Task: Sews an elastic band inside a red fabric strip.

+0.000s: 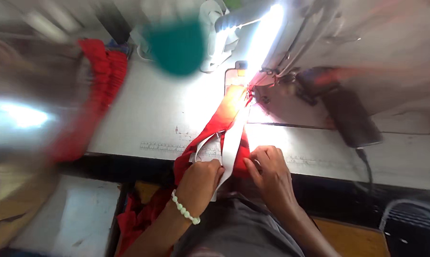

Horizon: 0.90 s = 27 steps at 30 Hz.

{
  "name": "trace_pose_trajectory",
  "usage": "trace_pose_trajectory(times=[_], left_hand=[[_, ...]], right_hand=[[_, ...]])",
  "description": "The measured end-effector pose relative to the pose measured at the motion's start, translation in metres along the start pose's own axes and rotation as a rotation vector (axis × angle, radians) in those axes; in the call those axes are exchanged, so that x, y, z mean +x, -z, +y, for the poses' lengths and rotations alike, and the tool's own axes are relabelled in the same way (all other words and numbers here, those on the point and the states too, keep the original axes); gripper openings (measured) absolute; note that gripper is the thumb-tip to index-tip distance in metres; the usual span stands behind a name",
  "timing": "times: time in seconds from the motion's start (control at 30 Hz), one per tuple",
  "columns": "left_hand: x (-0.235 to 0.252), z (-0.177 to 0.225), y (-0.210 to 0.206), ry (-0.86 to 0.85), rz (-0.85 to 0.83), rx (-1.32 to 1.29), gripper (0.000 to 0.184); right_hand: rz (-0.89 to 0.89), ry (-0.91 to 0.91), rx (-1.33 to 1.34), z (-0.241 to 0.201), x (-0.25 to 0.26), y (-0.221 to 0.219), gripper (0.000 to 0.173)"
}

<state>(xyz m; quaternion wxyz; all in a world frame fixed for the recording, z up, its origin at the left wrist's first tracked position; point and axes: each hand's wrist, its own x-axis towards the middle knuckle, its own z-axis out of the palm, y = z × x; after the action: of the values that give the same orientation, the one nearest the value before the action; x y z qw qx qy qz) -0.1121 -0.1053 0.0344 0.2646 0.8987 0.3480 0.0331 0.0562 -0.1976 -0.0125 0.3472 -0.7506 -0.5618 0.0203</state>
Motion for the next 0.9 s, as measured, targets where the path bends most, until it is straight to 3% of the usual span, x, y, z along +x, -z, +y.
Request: trace_pose_trajectory(times=[0.1,0.23,0.33,0.47,0.57,0.7,0.8,0.9], left_hand=[[0.018,0.002,-0.012,-0.051,0.251,0.009,0.025],[0.04,0.01,-0.011,0.061,0.279,-0.094,0.033],[0.052,0.016,0.004,0.26,0.068,-0.403,0.033],[0.066,0.009,0.013,0.391,-0.222,-0.744,0.045],[0.068,0.004,0.016,0.342,-0.291,-0.898,0.019],[0.064,-0.006,0.014,0.138,-0.283,-1.371,0.028],[0.061,-0.002,0.002,0.262,-0.349,-1.732,0.038],[0.054,0.005,-0.003,0.397,-0.348,-1.583,0.028]], right_hand=[[0.001,-0.115,0.237,-0.013,0.001,0.002,0.019],[-0.039,-0.433,0.644,-0.021,0.006,0.006,0.019],[-0.034,-0.51,0.961,-0.026,0.005,0.007,0.037],[-0.048,-0.508,1.01,-0.031,-0.001,0.003,0.061],[-0.042,-0.5,1.14,-0.032,-0.002,0.005,0.058],[-0.055,-0.535,1.381,-0.026,0.006,0.018,0.049],[-0.036,-0.589,1.489,-0.025,0.007,0.023,0.048],[-0.058,-0.57,1.503,-0.023,0.001,0.025,0.048]])
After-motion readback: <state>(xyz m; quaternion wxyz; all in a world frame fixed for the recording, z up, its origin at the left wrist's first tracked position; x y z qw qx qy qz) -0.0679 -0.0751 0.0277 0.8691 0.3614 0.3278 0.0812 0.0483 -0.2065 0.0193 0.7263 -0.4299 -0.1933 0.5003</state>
